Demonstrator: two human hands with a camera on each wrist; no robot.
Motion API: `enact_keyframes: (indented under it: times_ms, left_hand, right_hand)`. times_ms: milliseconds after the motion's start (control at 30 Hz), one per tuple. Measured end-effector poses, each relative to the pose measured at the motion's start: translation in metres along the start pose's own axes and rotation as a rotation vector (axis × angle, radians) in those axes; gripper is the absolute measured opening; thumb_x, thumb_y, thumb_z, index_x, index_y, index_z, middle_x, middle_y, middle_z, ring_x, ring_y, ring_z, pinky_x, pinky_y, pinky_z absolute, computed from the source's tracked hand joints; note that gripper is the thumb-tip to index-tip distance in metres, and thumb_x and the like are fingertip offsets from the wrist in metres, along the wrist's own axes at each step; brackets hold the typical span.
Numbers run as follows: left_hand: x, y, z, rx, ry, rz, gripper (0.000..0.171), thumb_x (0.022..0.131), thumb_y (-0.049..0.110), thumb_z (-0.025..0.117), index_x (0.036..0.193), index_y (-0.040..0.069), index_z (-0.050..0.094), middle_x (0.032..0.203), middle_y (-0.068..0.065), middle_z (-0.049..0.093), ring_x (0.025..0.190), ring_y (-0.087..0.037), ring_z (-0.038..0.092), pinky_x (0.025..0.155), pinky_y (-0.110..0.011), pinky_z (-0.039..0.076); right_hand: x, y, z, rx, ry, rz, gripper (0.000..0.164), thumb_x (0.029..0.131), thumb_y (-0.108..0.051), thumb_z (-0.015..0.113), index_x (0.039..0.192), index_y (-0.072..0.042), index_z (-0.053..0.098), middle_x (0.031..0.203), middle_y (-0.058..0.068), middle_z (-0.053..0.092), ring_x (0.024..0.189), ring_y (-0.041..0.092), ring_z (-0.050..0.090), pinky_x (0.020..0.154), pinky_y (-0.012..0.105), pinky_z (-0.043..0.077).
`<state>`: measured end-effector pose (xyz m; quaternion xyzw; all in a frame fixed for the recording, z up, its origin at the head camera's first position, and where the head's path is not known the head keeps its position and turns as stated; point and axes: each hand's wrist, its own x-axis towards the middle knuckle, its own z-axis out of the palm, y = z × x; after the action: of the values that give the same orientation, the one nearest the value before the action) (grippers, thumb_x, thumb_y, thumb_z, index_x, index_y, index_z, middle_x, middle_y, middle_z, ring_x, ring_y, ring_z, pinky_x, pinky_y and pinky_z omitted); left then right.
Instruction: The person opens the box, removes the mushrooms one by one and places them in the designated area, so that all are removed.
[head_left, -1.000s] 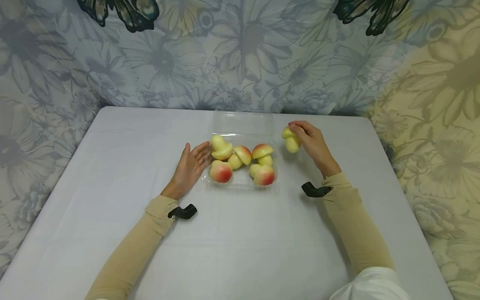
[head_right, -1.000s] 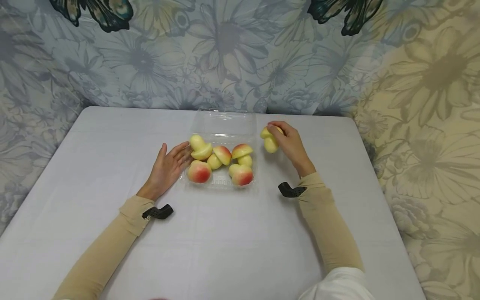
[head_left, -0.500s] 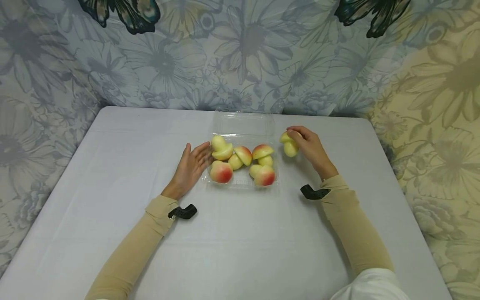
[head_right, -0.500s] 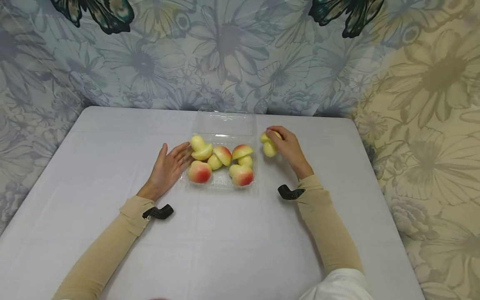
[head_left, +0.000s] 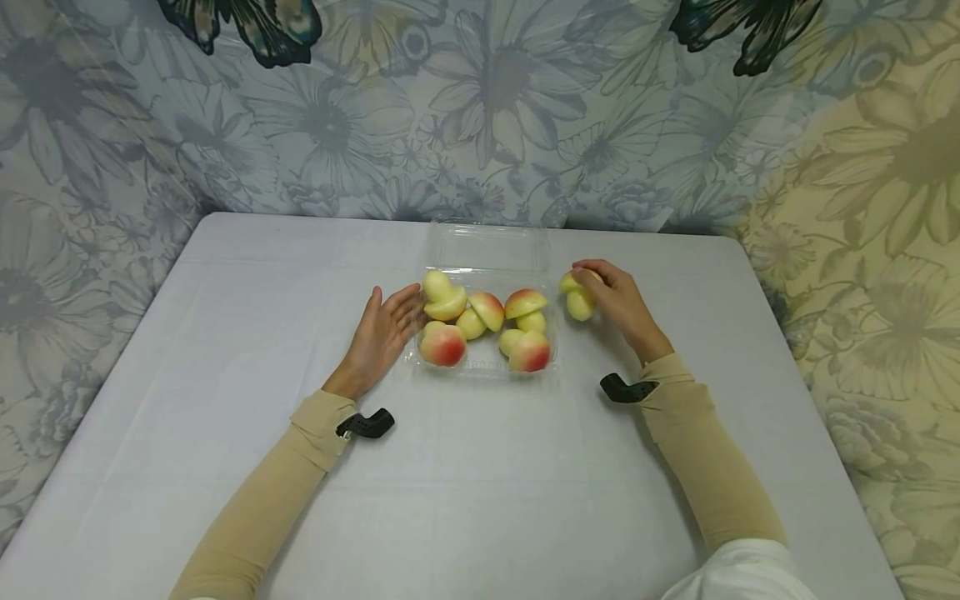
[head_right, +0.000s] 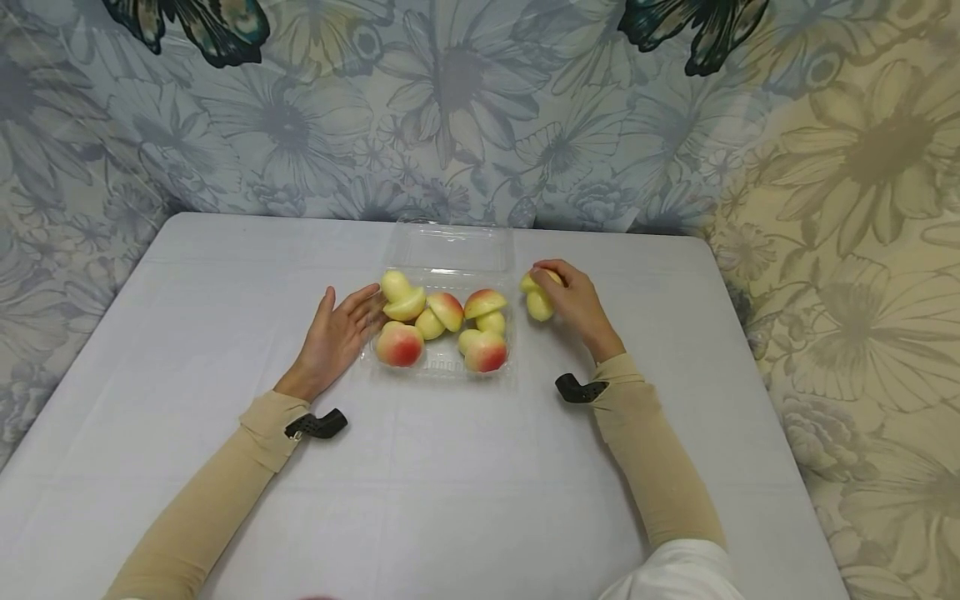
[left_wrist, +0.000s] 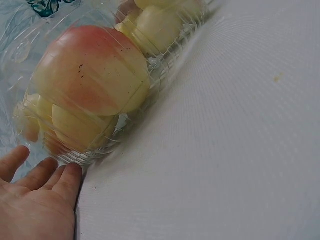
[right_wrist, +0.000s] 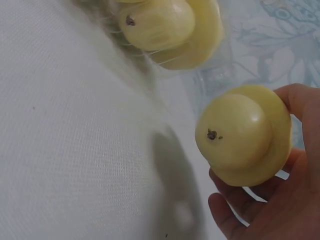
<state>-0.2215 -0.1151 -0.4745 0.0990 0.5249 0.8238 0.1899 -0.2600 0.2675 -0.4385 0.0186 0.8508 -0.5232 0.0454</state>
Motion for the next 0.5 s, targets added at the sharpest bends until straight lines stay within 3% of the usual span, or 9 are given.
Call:
enact_keyframes:
  times_ms: [500]
  left_hand:
    - [0.0007, -0.001, -0.0004, -0.003, 0.003, 0.001, 0.083, 0.106, 0.062, 0.011, 0.162, 0.0, 0.012, 0.171, -0.017, 0.01, 0.159, -0.028, 0.011, 0.132, -0.042, 0.014]
  right_hand:
    - [0.0023, 0.0092, 0.0018, -0.045, -0.019, -0.005, 0.054, 0.1, -0.051, 0.058, 0.137, -0.011, 0.061, 0.144, 0.01, 0.058, 0.137, 0.024, 0.048, 0.119, 0.044, 0.036]
